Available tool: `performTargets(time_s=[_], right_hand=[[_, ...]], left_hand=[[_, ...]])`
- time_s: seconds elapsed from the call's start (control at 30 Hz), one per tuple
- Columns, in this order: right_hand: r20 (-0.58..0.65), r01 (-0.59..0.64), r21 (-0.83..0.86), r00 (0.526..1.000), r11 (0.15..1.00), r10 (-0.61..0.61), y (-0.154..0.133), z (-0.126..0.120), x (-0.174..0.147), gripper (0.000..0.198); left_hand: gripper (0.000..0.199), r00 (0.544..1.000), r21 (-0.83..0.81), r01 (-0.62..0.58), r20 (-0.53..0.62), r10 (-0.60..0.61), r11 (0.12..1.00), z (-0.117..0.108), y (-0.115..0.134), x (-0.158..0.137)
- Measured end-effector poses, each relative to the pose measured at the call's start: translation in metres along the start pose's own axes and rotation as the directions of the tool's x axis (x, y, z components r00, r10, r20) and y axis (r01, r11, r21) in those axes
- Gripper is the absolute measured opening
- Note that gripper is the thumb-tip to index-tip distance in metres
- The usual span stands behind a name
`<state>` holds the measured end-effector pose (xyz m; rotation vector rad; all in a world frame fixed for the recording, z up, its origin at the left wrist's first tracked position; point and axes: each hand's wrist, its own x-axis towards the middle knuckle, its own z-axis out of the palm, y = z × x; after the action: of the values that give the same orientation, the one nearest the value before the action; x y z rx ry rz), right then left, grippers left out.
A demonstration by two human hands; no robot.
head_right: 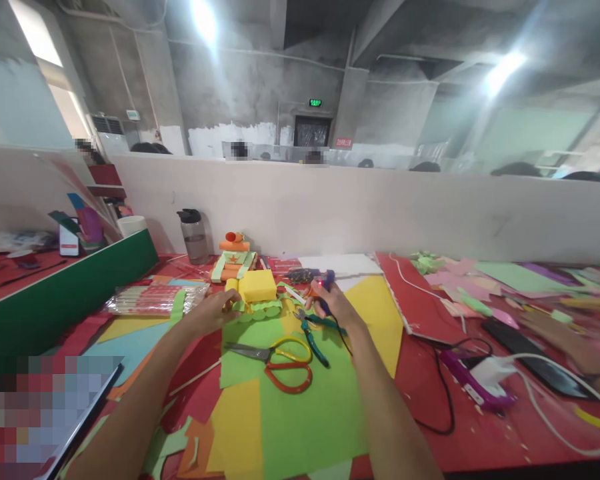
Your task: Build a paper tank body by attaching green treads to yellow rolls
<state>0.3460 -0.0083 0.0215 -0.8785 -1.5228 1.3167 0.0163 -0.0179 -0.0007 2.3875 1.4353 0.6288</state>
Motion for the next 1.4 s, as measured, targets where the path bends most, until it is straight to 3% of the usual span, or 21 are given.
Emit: performTargets(time_s=[0.17,0.27,0.5,0.7,1.4], right_hand=[[0.088,-0.01,-0.194,0.996,0.981,0.027,0.0,0.039,0.0,0.037],[0.083,0.008,-0.387,0.996,0.922,0.026,0.003,0.058,0.002,0.037],[0.033,0.14,-0.635,0.987,0.759,-0.155,0.009,0.075,0.006,0.04],[0.04,0.137,-0.688,0.988,0.713,-0.151,0.008,0.078,0.005,0.038],[0.125,0.199,-0.699,0.98,0.687,-0.157,0.003,0.083,0.004,0.033]], left_hand=[[0.024,1.0,-0.005,-0.015,0.01,0.015,1.0,-0.003,0.001,-0.001],[0.024,1.0,0.005,-0.005,0.012,0.005,1.0,-0.003,-0.001,0.0],[0.024,1.0,-0.004,0.015,0.009,-0.015,1.0,-0.003,0.001,-0.001],[0.022,1.0,0.007,0.023,0.008,-0.023,1.0,-0.003,0.001,-0.001],[0.022,1.0,0.012,0.024,0.005,-0.025,1.0,-0.004,0.004,-0.001]])
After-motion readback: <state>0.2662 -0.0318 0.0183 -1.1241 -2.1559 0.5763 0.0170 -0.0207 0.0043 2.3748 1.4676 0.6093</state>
